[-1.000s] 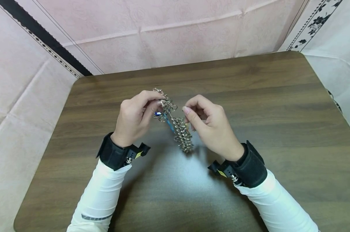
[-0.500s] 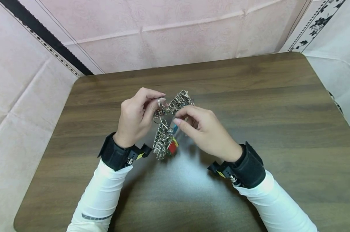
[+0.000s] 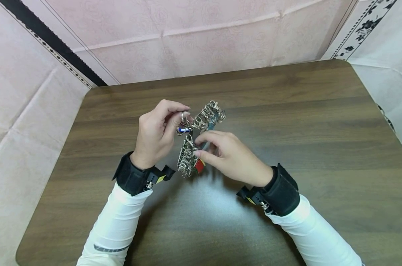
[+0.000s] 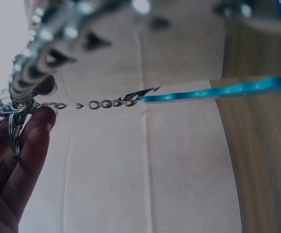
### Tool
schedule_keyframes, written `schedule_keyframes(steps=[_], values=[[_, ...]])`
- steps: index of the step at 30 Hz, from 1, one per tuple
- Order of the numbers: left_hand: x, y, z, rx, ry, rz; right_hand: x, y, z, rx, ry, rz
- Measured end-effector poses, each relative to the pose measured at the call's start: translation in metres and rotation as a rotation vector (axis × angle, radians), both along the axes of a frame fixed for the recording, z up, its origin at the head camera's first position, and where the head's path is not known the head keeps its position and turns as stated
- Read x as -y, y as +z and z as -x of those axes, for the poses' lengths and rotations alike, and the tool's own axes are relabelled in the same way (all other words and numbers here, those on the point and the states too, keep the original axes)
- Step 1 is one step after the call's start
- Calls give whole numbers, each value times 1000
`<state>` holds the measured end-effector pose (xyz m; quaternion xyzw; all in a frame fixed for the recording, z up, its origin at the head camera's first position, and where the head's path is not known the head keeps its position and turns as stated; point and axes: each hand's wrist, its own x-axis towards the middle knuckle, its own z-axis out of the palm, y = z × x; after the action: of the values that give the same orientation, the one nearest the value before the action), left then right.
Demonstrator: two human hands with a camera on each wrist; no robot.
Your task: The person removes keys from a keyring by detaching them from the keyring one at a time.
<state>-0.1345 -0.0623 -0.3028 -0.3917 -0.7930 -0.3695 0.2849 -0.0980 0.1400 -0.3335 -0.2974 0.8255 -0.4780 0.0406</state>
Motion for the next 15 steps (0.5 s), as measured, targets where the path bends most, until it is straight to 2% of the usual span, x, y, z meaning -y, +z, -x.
schedule_keyframes(steps=[9, 15], values=[[0, 1, -1, 1, -19, -3, 2, -1, 0, 11, 66, -33], [0, 3, -2, -12, -39, -26, -1, -1, 0, -35, 74, -7]])
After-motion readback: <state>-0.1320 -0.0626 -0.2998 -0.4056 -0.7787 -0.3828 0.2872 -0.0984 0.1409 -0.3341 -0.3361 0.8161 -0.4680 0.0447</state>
